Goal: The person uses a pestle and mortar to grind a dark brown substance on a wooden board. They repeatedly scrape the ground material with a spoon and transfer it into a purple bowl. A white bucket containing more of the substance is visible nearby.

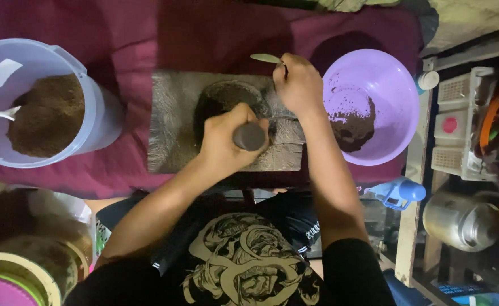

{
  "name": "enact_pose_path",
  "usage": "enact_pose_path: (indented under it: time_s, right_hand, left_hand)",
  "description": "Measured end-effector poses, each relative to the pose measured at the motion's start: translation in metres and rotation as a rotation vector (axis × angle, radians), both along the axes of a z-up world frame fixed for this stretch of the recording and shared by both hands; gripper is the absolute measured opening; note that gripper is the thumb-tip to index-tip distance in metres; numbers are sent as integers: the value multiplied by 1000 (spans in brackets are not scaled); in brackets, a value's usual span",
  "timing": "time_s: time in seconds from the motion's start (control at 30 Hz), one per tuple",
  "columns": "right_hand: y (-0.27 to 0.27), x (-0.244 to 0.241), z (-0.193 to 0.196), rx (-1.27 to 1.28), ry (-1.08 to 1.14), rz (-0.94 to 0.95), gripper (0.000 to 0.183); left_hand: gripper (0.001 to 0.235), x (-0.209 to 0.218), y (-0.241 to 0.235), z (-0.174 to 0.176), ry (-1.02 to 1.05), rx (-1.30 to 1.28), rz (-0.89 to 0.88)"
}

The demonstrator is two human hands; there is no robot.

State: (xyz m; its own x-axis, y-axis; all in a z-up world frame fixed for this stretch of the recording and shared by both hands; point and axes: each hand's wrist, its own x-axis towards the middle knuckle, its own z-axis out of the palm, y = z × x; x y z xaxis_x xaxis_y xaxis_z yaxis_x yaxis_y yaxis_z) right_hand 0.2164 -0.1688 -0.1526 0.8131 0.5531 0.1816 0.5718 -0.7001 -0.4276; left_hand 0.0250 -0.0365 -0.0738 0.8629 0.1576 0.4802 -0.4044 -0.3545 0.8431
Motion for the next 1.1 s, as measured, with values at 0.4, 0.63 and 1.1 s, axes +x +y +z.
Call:
enact_pose_path:
  time_s: [0.4, 0.63, 1.1]
  right_hand:
    - [4, -2, 6, -7, 43, 6, 23]
    - [3, -4, 9, 7, 29, 17, 22]
    - [1, -2, 3, -19, 50, 9, 23]
  left_hand:
    - [25, -10, -8, 73, -525, -12, 5]
    - [30, 6, -14, 8, -260, 43, -41]
    - [36, 10, -2, 20, -44, -158, 6]
